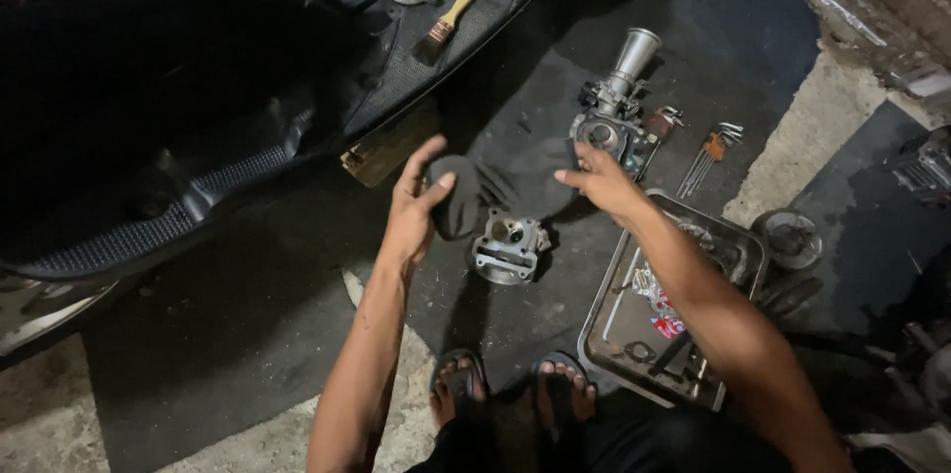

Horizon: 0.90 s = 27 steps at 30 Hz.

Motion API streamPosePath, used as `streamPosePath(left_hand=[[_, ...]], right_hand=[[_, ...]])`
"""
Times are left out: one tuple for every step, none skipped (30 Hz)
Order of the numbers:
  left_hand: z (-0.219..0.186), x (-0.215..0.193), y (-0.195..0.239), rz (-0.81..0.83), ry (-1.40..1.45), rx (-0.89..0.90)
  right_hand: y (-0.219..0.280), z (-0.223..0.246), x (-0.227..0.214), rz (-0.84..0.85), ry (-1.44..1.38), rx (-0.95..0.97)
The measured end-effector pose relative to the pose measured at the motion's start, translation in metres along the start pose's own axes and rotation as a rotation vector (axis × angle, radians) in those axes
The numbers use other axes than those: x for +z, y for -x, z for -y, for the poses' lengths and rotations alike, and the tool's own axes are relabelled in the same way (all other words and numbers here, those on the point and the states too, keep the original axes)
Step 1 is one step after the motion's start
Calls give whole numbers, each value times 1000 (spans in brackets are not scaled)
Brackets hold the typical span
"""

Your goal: The person cleans a disassembled engine part using a cloth and sandpaper. They wipe the metal component with a rag and then rub its surfaces with sandpaper to remove residue.

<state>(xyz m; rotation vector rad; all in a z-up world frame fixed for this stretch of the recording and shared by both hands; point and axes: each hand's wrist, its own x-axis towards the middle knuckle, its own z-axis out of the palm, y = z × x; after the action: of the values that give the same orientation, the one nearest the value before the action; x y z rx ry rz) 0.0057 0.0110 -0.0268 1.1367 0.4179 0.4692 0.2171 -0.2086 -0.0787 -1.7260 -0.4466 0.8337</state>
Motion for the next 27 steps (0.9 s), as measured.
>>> streamPosePath(left_hand=[[-1, -4, -2, -2, 0, 1], [-2, -8, -5, -22, -63, -5], [-3, -12, -6, -45, -126, -10], [-7, -13, -5, -50, -125, -10], [-10, -12, -4, -22, -205, -1], [-14, -12, -4, 6, -286, 7], [-16, -11, -4, 7, -284, 6], [-18, -10, -4, 15, -318, 2], [-19, -9, -4, 27, -351, -3], [-19, -7, -3, 31, -350, -6], [-20, -6, -3, 36, -403, -4], [-22, -6, -3, 42, -457, -1], [-25, -5, -2, 41, -457, -1], [-28, -5, -2, 49, -519, 14], [-31, -4, -1, 55, -580, 28], [-32, -8, -2, 53, -581, 27], [-33, -12, -4, 54, -654, 13], [-33, -16, -5, 55, -727, -1], [-33, -18, -5, 59, -727, -4], [-32, -21, -5, 61, -798, -15], [-32, -24, -6, 62, -869, -20], [-31, -26, -6, 65, -869, -19], [-31, -28, -6, 59, -914, -28], [-30, -31, -5, 53, -958, -38], [-34, -32, -3, 51, -958, -39], [-38, -34, -1, 53, -1015, -14], [-42, -35, 1, 55, -1072, 12]], right_hand=[[5, 12, 5, 2, 0, 0], [10, 25, 11, -95, -14, 53], [15, 37, 18, -189, -27, 108], [13, 38, 15, -184, -26, 108], [13, 39, 12, -156, -74, 80], [12, 40, 8, -128, -122, 52], [5, 32, 6, -130, -122, 54], [-2, 25, 4, -156, -59, 5], [-7, 17, 1, -185, 4, -43], [2, 28, 7, -189, 4, -40], [9, 41, 13, -174, -85, -20], [16, 54, 20, -158, -174, 1], [18, 56, 19, -158, -174, 1], [20, 58, 19, -102, -115, -127], [22, 60, 18, -44, -56, -254], [20, 60, 16, -42, -57, -253], [19, 59, 14, 76, 179, -194], [18, 59, 11, 194, 414, -132], [10, 47, 13, 191, 412, -128], [2, 35, 14, 151, 603, -133], [-8, 24, 15, 108, 795, -141], [-14, 12, 16, 105, 795, -140], [-19, -1, 18, 93, 827, -163], [-25, -13, 20, 82, 859, -186], [-24, -7, 21, 84, 859, -187], [-22, -1, 23, 85, 834, -241], [-21, 6, 24, 86, 809, -295]])
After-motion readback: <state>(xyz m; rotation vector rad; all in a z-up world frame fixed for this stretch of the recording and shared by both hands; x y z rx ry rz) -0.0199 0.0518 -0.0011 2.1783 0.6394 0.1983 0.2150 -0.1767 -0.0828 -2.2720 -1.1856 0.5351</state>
